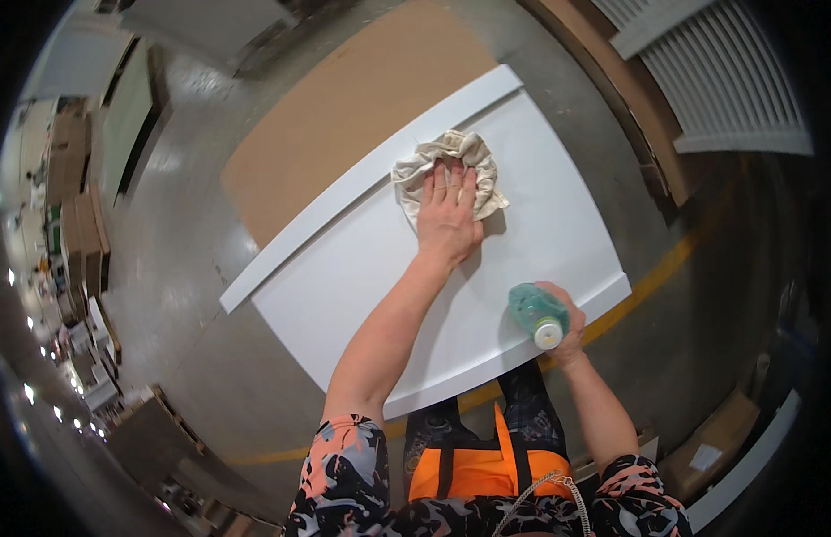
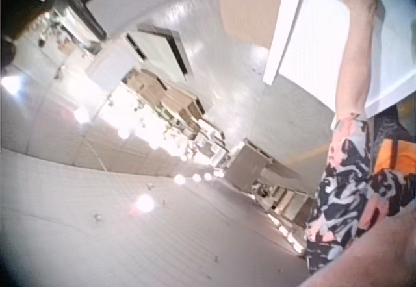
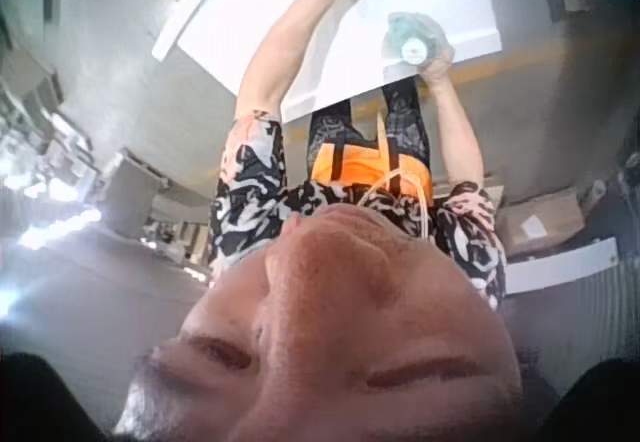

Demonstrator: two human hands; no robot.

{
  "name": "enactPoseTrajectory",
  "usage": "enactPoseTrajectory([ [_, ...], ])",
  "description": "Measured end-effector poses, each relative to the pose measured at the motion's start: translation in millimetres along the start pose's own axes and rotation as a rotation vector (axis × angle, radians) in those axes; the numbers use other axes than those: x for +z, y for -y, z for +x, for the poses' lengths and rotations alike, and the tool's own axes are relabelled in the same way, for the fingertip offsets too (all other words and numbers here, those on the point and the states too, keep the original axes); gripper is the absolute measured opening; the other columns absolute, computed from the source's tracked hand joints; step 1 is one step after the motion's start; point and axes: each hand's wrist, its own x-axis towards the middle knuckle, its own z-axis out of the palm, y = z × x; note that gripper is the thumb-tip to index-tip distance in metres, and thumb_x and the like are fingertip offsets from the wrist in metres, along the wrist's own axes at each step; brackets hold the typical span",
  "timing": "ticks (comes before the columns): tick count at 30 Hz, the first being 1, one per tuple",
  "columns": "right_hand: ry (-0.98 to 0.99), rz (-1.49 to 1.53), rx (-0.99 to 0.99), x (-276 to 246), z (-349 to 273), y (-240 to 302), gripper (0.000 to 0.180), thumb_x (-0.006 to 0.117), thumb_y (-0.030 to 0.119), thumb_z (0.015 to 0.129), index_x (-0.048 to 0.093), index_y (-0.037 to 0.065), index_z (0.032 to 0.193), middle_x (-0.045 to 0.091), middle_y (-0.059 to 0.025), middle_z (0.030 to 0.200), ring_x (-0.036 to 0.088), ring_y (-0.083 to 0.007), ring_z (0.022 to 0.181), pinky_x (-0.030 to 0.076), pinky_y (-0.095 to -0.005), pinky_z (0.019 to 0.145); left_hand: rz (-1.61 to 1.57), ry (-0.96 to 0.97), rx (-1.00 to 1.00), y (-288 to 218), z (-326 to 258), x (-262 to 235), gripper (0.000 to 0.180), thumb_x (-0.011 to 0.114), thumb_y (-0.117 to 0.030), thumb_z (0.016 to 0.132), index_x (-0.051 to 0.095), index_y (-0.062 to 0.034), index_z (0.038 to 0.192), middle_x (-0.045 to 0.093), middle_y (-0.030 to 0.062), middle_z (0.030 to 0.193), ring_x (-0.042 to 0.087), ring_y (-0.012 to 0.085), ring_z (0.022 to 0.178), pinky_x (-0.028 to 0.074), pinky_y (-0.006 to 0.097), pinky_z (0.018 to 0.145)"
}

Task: The person wipes the surfaces of white louvered doors and a white cabinet panel with a cloth, applying liquid from a plastic bottle to the cloth between wipes.

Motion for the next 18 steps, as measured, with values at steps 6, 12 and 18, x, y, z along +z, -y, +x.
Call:
enactPoseTrajectory([
  [6,0.1,-0.365,-0.37,-22,15,-20,0.036,0.074,0.015,0.069,0.065,0.001,0.101,0.066,-0.0169,0.108,0.062,-0.0374,0.101,0.051,-0.0415,0.09,0.054,0.113,0.207,-1,16,-3,0.07,0.058,-0.011,0.069,0.046,-0.0047,0.137,0.044,0.0203,0.142,0.037,0.041,0.134,0.029,0.05,0.111],
  [12,0.102,-0.315,-0.374,-22,23,-20,0.037,0.072,0.02,0.07,0.066,0.004,0.103,0.067,-0.0151,0.11,0.062,-0.0356,0.103,0.052,-0.0405,0.09,0.038,0.17,0.354,-59,128,18,0.077,0.065,-0.012,0.066,0.041,-0.003,0.139,0.041,0.0202,0.143,0.035,0.0395,0.135,0.03,0.047,0.111],
  [18,0.067,-0.321,-0.329,-32,22,-23,0.036,0.073,0.022,0.069,0.068,0.005,0.101,0.068,-0.0125,0.11,0.062,-0.0323,0.104,0.052,-0.0391,0.089,0.038,0.235,0.221,-36,59,5,0.07,0.059,-0.006,0.066,0.048,-0.0032,0.135,0.043,0.0193,0.143,0.038,0.0386,0.134,0.029,0.049,0.111],
])
